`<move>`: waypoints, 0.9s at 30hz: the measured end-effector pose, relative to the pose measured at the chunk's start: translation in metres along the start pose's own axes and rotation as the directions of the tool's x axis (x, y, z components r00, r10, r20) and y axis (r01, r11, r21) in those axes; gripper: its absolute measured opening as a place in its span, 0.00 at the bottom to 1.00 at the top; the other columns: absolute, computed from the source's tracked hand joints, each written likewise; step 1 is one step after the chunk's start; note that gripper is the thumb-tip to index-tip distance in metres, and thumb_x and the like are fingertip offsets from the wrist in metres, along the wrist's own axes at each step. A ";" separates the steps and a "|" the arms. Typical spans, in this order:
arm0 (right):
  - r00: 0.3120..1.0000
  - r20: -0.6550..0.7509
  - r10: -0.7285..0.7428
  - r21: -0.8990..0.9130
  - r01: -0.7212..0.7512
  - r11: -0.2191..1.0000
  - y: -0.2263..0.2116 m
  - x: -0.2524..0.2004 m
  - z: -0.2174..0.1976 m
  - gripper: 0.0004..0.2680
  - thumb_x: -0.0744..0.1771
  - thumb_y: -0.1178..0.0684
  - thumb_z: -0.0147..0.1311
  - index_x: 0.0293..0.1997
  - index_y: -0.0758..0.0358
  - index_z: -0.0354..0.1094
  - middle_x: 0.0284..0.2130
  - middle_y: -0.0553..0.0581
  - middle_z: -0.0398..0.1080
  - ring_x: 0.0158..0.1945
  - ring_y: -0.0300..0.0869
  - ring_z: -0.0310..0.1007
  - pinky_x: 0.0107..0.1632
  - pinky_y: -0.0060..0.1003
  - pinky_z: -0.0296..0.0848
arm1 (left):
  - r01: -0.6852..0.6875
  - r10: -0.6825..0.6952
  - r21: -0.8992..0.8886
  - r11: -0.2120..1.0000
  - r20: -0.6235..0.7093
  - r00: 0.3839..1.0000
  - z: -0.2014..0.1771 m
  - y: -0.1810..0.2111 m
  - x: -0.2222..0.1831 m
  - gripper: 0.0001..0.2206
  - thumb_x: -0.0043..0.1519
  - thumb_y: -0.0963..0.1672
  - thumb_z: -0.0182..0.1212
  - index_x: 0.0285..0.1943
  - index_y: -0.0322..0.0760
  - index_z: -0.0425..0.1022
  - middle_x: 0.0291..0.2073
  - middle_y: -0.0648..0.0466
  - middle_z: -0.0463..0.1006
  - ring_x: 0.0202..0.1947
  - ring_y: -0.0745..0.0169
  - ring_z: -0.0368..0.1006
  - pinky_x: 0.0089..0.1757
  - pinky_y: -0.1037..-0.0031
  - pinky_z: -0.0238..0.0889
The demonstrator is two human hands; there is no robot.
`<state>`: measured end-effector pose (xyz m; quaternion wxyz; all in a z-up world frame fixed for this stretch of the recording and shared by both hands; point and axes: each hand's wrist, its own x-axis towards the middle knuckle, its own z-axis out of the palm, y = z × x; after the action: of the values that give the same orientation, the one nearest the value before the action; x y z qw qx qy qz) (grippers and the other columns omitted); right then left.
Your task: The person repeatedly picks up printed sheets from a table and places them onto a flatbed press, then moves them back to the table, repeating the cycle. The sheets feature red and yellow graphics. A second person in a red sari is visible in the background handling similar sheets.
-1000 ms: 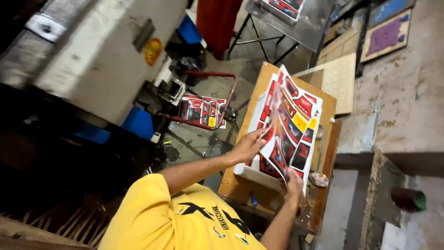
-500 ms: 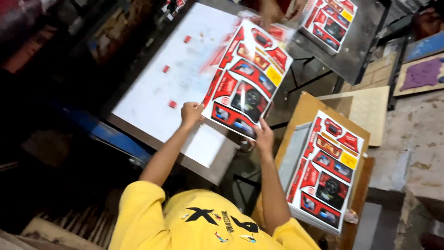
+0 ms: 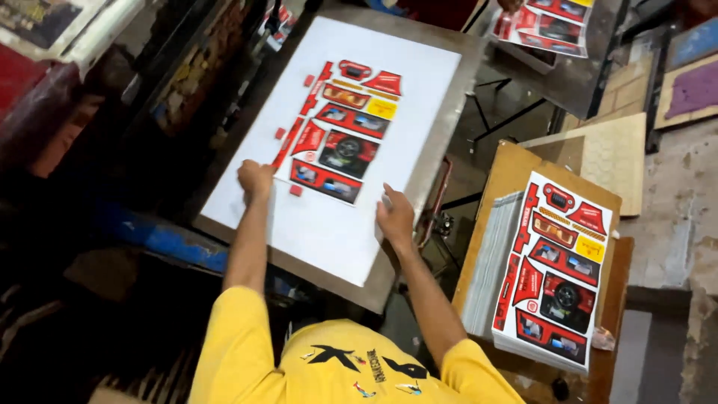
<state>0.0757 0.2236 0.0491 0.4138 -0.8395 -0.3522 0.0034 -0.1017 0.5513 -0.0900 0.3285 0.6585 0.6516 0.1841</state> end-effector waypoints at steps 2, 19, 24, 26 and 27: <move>0.993 0.002 -0.118 -0.029 0.118 0.993 -0.004 -0.001 -0.051 0.15 0.63 0.59 0.59 0.57 0.62 0.72 0.46 0.63 0.75 0.47 0.53 0.76 0.49 0.43 0.75 | -0.195 0.198 0.038 0.980 -0.163 0.966 -0.029 0.007 -0.023 0.14 0.54 0.46 0.72 0.38 0.28 0.83 0.34 0.37 0.83 0.37 0.38 0.81 0.41 0.56 0.74; 0.965 0.060 0.256 -0.612 -0.167 0.773 0.211 -0.158 -0.274 0.28 0.59 0.43 0.64 0.66 0.59 0.68 0.68 0.67 0.60 0.68 0.62 0.60 0.69 0.53 0.62 | -0.147 0.599 -0.583 0.799 0.751 0.278 0.040 0.135 -0.495 0.10 0.64 0.44 0.63 0.48 0.30 0.81 0.29 0.54 0.81 0.26 0.71 0.75 0.32 0.77 0.69; 0.915 0.130 0.383 -0.400 -0.305 0.864 0.192 -0.140 -0.315 0.24 0.58 0.42 0.67 0.59 0.57 0.73 0.66 0.67 0.62 0.65 0.58 0.66 0.64 0.47 0.66 | -0.024 0.605 -0.620 0.784 0.756 0.249 0.093 0.148 -0.555 0.10 0.65 0.42 0.59 0.48 0.28 0.80 0.31 0.57 0.83 0.29 0.73 0.77 0.34 0.77 0.73; 0.918 0.139 0.370 -0.368 -0.299 0.880 0.194 -0.139 -0.321 0.23 0.58 0.44 0.67 0.58 0.57 0.74 0.64 0.68 0.63 0.63 0.58 0.68 0.63 0.47 0.66 | 0.005 0.570 -0.592 0.806 0.777 0.268 0.124 0.146 -0.576 0.10 0.65 0.42 0.57 0.48 0.28 0.81 0.31 0.57 0.83 0.30 0.73 0.78 0.35 0.77 0.73; 0.931 0.116 0.346 -0.318 -0.296 0.901 0.203 -0.142 -0.322 0.23 0.59 0.44 0.67 0.59 0.58 0.73 0.62 0.67 0.66 0.62 0.57 0.70 0.62 0.46 0.68 | 0.233 0.476 -0.555 0.799 0.819 0.320 0.145 0.146 -0.586 0.11 0.66 0.43 0.55 0.46 0.28 0.79 0.31 0.57 0.82 0.28 0.71 0.78 0.34 0.76 0.74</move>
<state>0.1841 -0.1665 0.0788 0.2462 -0.9349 -0.2391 0.0907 0.0543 -0.0408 0.0134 0.8105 0.5536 0.1907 -0.0156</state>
